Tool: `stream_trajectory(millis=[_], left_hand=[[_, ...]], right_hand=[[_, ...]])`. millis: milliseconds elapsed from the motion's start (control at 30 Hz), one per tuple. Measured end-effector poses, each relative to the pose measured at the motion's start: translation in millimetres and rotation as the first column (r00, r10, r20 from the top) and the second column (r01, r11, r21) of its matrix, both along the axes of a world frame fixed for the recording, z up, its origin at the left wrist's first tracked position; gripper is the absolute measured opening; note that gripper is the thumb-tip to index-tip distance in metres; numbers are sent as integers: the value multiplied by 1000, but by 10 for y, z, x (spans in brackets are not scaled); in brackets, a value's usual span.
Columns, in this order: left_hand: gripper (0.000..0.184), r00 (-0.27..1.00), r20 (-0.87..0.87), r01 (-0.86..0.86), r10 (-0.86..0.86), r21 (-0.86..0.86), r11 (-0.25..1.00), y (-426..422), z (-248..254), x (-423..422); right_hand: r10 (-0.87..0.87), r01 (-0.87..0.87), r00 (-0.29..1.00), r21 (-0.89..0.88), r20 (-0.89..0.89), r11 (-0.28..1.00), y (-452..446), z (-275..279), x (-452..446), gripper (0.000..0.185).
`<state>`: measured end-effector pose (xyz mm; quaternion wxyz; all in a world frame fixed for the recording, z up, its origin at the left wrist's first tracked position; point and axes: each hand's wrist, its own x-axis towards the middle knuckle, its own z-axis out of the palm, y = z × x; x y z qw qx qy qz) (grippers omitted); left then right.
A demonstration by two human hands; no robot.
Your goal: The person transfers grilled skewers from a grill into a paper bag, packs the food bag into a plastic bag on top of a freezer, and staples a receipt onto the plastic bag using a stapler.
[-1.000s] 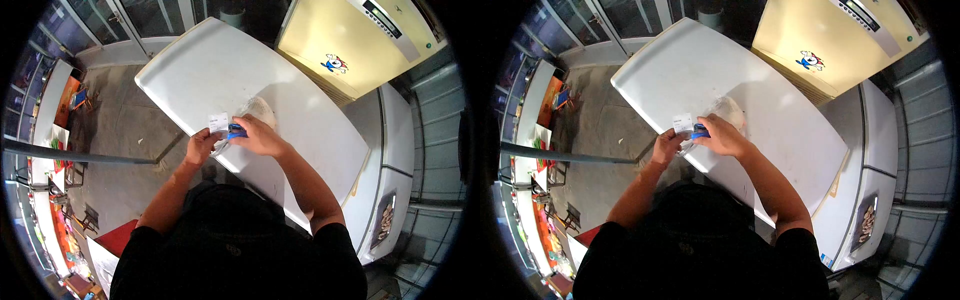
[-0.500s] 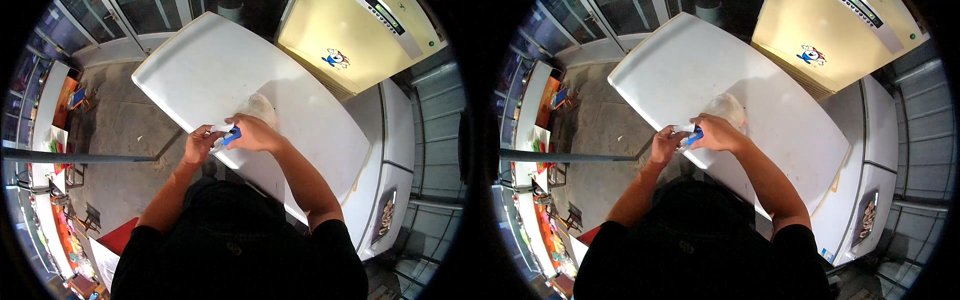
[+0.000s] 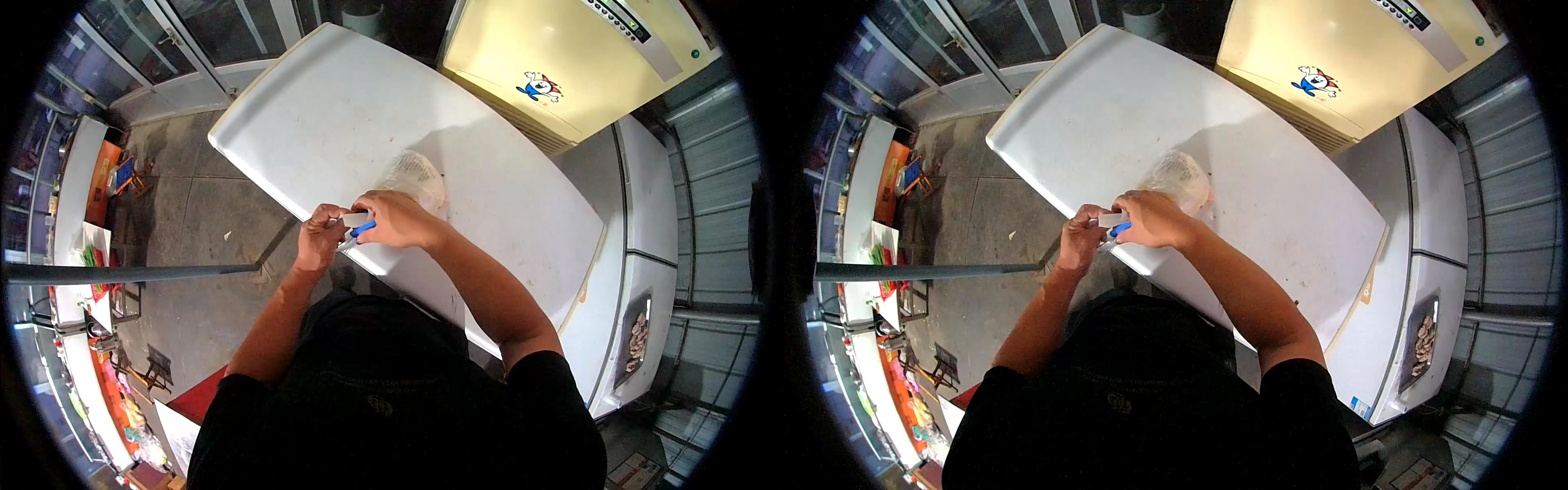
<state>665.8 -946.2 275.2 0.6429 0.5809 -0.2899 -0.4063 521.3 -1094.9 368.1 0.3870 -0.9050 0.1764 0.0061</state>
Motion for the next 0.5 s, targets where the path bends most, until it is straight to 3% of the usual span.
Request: stream_trajectory(millis=[200, 367, 433, 500], left_hand=[[6, 1000, 25, -16, 14, 90, 996, -1, 117, -65], [8, 998, -63, -17, 27, 154, 988, 2, 210, -40], [4, 993, -114, -22, 45, 195, 981, -30, 259, -50], [6, 988, -142, -32, 57, 178, 984, -29, 273, -59]], right_hand=[[-96, 107, 991, -127, 89, 986, 123, -228, -15, 46], [-53, 53, 993, 0, 103, 999, 47, -167, -66, 45], [-49, 54, 981, -18, 189, 998, -30, -151, -151, 52], [-217, 182, 959, 191, 180, 965, -65, -50, -218, 53]])
